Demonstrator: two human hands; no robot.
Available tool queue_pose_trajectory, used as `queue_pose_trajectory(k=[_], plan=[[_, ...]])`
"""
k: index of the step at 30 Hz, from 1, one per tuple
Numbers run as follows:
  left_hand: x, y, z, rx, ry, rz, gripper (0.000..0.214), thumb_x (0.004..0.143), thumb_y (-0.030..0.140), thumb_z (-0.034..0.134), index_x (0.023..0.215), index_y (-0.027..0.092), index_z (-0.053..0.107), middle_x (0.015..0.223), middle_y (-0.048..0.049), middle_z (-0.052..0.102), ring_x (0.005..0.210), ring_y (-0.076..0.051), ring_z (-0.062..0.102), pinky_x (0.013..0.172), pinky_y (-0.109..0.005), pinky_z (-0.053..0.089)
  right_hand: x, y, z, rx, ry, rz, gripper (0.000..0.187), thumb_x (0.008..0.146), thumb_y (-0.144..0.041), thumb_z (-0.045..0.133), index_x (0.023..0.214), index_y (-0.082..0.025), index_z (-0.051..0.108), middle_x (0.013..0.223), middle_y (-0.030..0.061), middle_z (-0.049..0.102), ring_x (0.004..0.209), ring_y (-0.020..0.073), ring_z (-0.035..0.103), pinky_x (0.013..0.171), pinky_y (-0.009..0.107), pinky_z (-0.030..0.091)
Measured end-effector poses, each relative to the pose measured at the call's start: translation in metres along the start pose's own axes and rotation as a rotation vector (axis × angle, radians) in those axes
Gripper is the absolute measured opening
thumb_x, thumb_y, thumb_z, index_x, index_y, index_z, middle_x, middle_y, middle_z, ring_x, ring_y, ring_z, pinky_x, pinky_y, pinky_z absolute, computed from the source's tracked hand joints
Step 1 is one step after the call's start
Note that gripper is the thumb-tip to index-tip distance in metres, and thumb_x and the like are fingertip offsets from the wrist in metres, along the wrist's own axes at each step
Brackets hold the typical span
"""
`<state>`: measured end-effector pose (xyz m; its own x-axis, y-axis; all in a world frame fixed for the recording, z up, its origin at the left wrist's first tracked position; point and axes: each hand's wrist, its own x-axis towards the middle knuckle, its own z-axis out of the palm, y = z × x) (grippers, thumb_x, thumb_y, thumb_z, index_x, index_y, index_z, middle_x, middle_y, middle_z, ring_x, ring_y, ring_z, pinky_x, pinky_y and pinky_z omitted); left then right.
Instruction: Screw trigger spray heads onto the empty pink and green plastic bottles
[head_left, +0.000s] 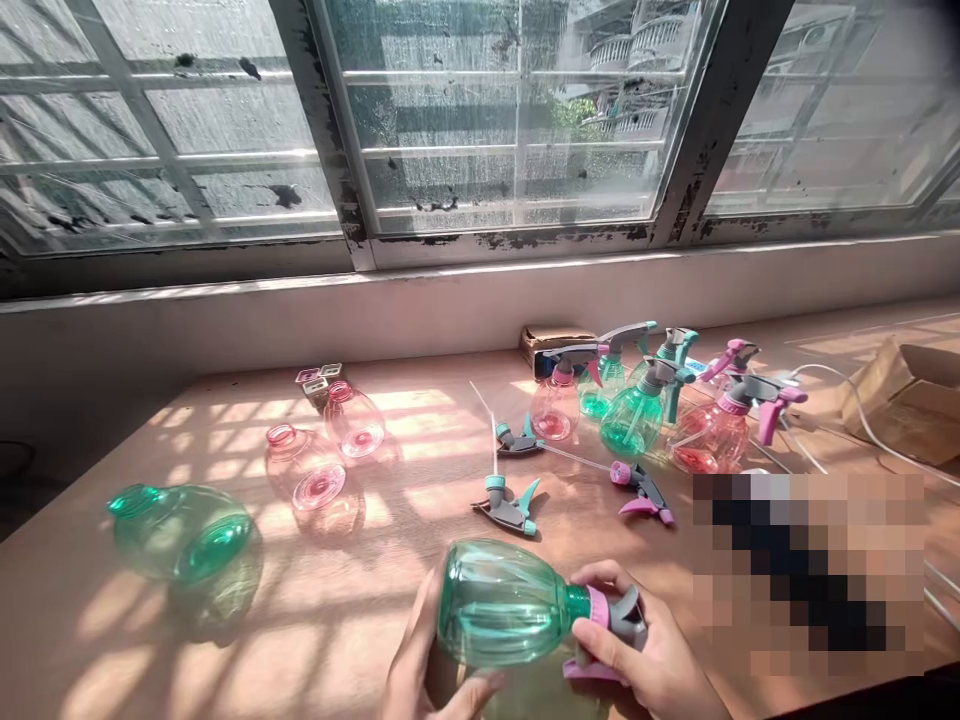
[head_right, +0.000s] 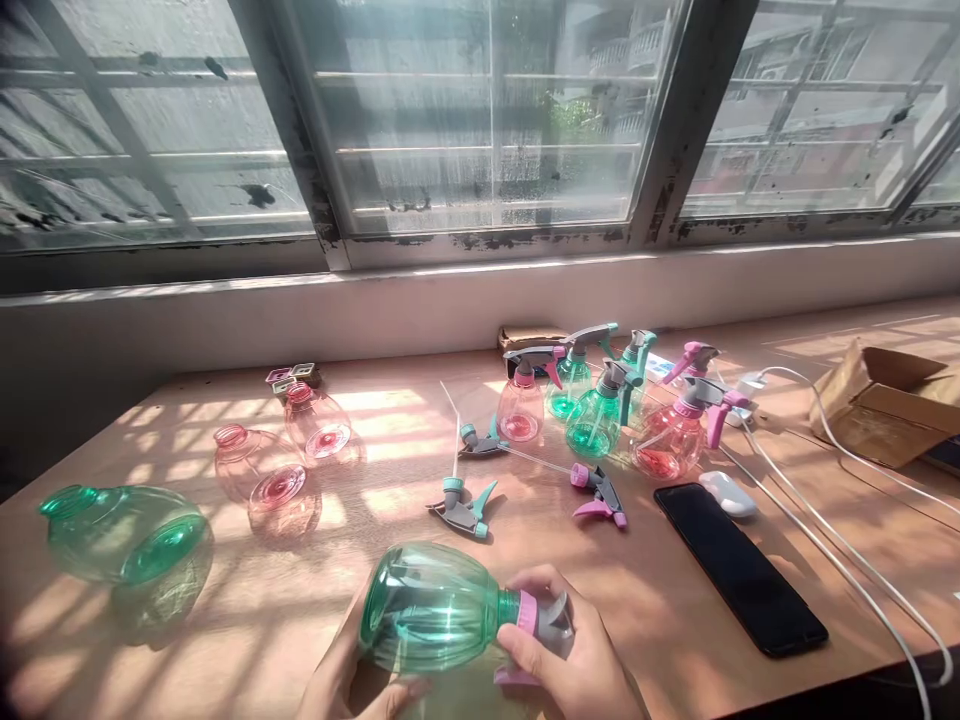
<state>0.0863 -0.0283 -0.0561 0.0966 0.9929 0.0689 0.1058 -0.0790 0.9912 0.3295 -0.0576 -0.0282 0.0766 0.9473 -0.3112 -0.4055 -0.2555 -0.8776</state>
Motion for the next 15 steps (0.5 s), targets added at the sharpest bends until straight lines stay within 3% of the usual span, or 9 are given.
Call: queue_pose_trajectory(k=[4,9,12,15], plan=[[-0.003,-0.002,0.004,0.003,-0.019,-0.017,0.085,0.09,0.061,0.075,0.164,0.032,0.045,0.168,-0.0072,0.053,0.158,-0.038,0.042,0.134,-0.049,0.025,-0.001,-0.002,0.001,0.023,0.019,0.003,0.058,0.065,-0.052,0.103,0.103,-0.022,0.071,0.071,-0.0083,0.062,0.062,0.0134,0.065,0.062,0.035,0.07],[0.0,0.0,-0.003,0.045,-0.075,0.004,0.093,0.082,0.06,0.084,0.162,0.028,0.049,0.165,-0.011,0.056,0.158,-0.042,0.042,0.133,-0.051,0.028,0.0,0.004,-0.001,-0.038,0.001,-0.031,0.058,0.064,-0.058,0.101,0.1,-0.021,0.074,0.086,-0.0023,0.069,0.072,0.018,0.069,0.064,0.039,0.071],[0.003,0.004,-0.006,0.055,-0.077,0.019,0.085,0.081,0.05,0.087,0.157,0.028,0.056,0.162,-0.0108,0.059,0.154,-0.041,0.048,0.132,-0.049,0.031,0.002,0.009,-0.003,-0.042,-0.004,-0.058,0.059,0.064,-0.059,0.1,0.101,-0.021,0.074,0.084,-0.0024,0.069,0.069,0.0167,0.068,0.063,0.038,0.071],[0.002,0.011,-0.007,0.097,-0.117,0.003,0.083,0.084,0.037,0.084,0.161,0.028,0.051,0.166,-0.0097,0.054,0.156,-0.038,0.046,0.132,-0.047,0.033,0.002,0.008,-0.003,-0.036,0.014,-0.057,0.059,0.064,-0.058,0.101,0.101,-0.021,0.073,0.081,-0.0042,0.066,0.065,0.015,0.066,0.063,0.04,0.071]])
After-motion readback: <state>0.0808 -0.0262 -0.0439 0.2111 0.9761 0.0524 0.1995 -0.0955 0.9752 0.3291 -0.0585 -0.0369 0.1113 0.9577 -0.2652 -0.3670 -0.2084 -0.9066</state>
